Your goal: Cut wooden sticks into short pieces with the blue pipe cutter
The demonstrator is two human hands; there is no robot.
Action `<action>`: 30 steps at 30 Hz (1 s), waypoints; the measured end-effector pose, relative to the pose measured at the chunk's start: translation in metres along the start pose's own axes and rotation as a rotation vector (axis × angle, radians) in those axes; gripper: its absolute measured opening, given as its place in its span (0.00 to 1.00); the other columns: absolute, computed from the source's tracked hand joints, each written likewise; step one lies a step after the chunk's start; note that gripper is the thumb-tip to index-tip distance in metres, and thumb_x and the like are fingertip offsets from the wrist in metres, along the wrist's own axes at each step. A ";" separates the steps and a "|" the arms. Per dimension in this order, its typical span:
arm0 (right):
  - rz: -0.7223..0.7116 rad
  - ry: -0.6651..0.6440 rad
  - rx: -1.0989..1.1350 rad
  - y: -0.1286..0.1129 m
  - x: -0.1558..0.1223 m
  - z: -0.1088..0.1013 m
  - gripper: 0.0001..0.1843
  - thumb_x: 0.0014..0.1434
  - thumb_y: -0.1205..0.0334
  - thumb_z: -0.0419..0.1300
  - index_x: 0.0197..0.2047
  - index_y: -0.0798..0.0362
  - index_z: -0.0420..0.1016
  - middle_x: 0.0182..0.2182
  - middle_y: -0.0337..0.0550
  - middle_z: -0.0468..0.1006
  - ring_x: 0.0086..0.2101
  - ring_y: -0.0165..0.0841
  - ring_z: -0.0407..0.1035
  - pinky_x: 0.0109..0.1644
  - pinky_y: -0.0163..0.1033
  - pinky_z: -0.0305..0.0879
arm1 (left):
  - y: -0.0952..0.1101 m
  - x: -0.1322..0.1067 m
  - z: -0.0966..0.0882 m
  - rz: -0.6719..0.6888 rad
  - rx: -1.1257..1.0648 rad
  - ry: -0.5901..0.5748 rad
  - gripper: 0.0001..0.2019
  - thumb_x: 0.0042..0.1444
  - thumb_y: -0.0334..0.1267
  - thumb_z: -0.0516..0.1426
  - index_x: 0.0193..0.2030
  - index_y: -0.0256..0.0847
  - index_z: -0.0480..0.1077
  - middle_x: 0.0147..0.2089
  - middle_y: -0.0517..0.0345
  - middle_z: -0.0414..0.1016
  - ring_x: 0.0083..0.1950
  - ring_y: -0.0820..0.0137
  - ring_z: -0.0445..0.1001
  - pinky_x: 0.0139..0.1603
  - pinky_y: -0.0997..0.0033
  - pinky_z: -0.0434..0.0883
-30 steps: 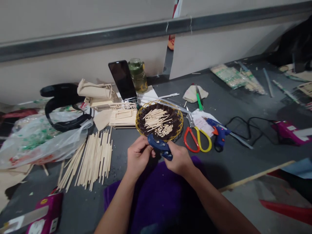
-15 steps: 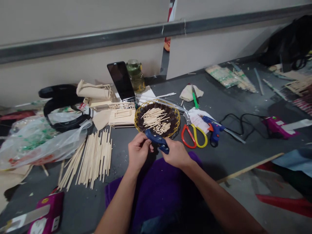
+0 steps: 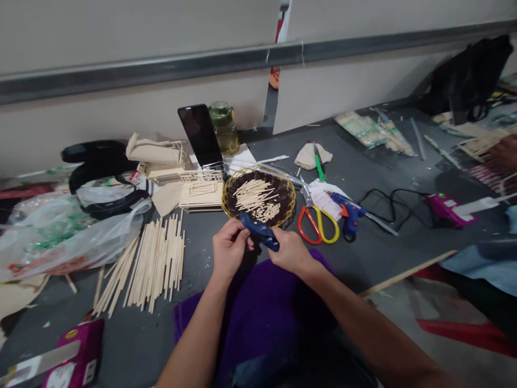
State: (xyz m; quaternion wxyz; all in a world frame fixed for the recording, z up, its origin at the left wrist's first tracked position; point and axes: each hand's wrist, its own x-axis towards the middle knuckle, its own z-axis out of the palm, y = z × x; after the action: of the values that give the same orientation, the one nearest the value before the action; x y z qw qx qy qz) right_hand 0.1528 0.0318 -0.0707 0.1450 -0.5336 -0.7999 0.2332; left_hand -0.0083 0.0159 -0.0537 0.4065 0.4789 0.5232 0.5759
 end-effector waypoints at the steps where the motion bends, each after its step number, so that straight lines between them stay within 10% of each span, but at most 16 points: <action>1: -0.006 0.003 0.007 0.001 0.000 0.000 0.06 0.53 0.66 0.58 0.36 0.52 0.71 0.27 0.44 0.80 0.28 0.38 0.74 0.31 0.35 0.57 | 0.000 0.001 0.000 0.000 0.000 -0.002 0.07 0.53 0.35 0.60 0.26 0.38 0.73 0.24 0.64 0.67 0.19 0.78 0.68 0.21 0.78 0.68; 13: 0.132 -0.085 0.349 -0.003 0.002 -0.025 0.05 0.57 0.60 0.55 0.33 0.51 0.69 0.25 0.39 0.75 0.26 0.33 0.67 0.30 0.34 0.59 | -0.009 0.006 -0.005 -0.184 -0.120 0.092 0.11 0.50 0.41 0.65 0.36 0.36 0.77 0.29 0.60 0.74 0.22 0.77 0.71 0.21 0.77 0.72; 30: -0.096 0.397 -0.237 -0.017 -0.022 -0.018 0.11 0.53 0.63 0.55 0.40 0.57 0.70 0.31 0.50 0.74 0.33 0.43 0.69 0.39 0.45 0.64 | 0.005 -0.001 -0.006 -0.094 -0.268 0.032 0.08 0.50 0.40 0.67 0.31 0.37 0.78 0.30 0.61 0.67 0.24 0.78 0.69 0.23 0.78 0.72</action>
State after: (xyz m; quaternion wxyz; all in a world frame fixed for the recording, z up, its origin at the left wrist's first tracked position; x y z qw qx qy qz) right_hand 0.1567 0.0102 -0.0467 0.2466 -0.5437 -0.8019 0.0211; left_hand -0.0136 0.0134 -0.0492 0.4850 0.3860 0.4697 0.6285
